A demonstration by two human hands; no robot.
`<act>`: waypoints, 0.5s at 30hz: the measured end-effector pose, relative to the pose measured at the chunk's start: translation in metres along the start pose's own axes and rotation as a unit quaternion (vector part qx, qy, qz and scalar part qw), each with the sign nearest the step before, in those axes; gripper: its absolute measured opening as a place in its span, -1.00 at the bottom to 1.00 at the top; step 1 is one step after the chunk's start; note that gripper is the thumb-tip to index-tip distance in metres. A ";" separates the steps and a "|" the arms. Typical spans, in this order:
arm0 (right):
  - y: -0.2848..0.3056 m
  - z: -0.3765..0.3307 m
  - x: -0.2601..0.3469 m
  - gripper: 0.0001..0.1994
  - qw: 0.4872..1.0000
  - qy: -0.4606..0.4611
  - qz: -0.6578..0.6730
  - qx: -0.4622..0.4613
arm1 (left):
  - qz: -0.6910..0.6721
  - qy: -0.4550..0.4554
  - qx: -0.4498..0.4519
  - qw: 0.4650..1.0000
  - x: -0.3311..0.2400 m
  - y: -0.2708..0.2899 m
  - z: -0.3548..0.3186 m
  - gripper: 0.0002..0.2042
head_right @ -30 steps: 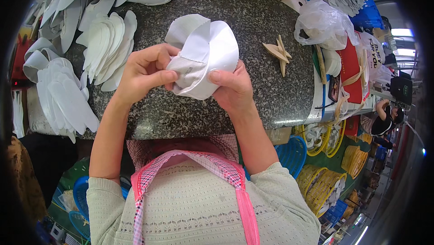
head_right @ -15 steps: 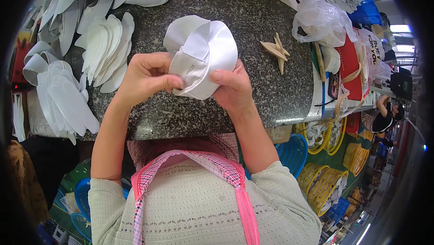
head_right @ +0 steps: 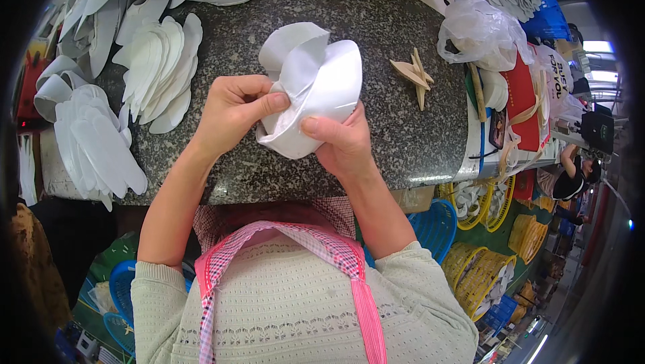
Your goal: The person assembles a shoe upper by fitting foam padding and inserts into the interior, placing wooden supports inside, and pressing and shaping the edges and seams by hand.
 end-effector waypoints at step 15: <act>-0.017 -0.006 0.012 -0.71 0.979 0.129 -0.100 -0.118 | 0.309 -0.184 -0.187 0.914 -0.042 -0.027 -0.044 -0.77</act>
Point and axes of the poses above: each hand's wrist, its own z-axis towards the middle knuckle, its own y-axis out of the back of the hand, x = y × z, the point moved 6 cm from there along z, towards the middle knuckle, and after that the axes turned 11 degrees about x, right-handed, at the moved point
